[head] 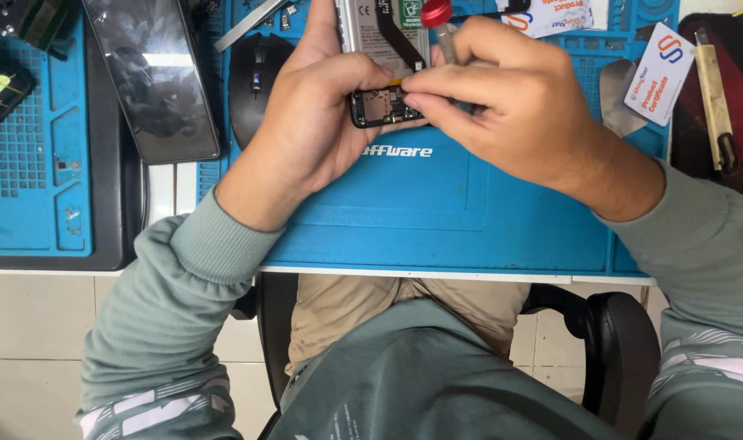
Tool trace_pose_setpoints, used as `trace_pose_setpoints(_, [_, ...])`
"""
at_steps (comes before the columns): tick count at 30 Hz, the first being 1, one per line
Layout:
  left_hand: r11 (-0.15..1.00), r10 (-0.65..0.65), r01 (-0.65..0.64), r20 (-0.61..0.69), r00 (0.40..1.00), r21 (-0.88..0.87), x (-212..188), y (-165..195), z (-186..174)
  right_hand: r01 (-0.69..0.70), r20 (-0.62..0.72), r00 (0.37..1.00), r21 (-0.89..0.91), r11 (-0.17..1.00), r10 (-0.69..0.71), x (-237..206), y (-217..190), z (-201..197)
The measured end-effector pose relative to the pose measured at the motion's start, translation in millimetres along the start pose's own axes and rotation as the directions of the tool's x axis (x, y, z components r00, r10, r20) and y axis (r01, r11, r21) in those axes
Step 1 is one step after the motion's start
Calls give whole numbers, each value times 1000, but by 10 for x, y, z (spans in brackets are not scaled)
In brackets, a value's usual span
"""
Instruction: The person pries open the back cover of a smartphone by hand, removes the cover, and sets it aside. They then use a screwdriver to unscrew components from the exposed internals and use tweezers to work on small parts near the battery and board.
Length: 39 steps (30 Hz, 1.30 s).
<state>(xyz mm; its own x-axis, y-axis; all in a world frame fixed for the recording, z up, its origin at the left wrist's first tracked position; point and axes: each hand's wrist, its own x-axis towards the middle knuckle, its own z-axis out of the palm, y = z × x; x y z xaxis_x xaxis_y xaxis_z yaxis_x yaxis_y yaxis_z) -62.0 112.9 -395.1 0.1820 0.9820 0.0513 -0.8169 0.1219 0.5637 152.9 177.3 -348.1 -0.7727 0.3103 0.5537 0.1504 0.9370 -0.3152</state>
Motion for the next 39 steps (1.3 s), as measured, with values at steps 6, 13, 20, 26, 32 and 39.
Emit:
trace_pose_setpoints(6, [1000,27,-27,31,999,3,20,-81,-82,-12,50,999,-117,993,18,-2,6,72])
trace_pose_setpoints(13, [990,43,-20,-169,985,139,-27,155,59,-137,185,973,-23,990,139,-4,271,16])
trace_pose_setpoints(20, [874,389,-291,-202,899,390,-440,654,-42,-64,310,945,-128,990,101,-143,576,181])
trace_pose_setpoints(26, [793,422,-313,-101,901,523,-585,681,-70,-32,276,960,-82,996,53,-223,619,107])
trace_pose_setpoints(32, [875,378,-262,-237,895,407,-565,657,-7,-112,221,967,-59,992,123,-308,618,-88])
trace_pose_setpoints(39, [867,388,-281,-202,899,412,-561,640,41,-158,113,982,46,986,152,-310,496,-153])
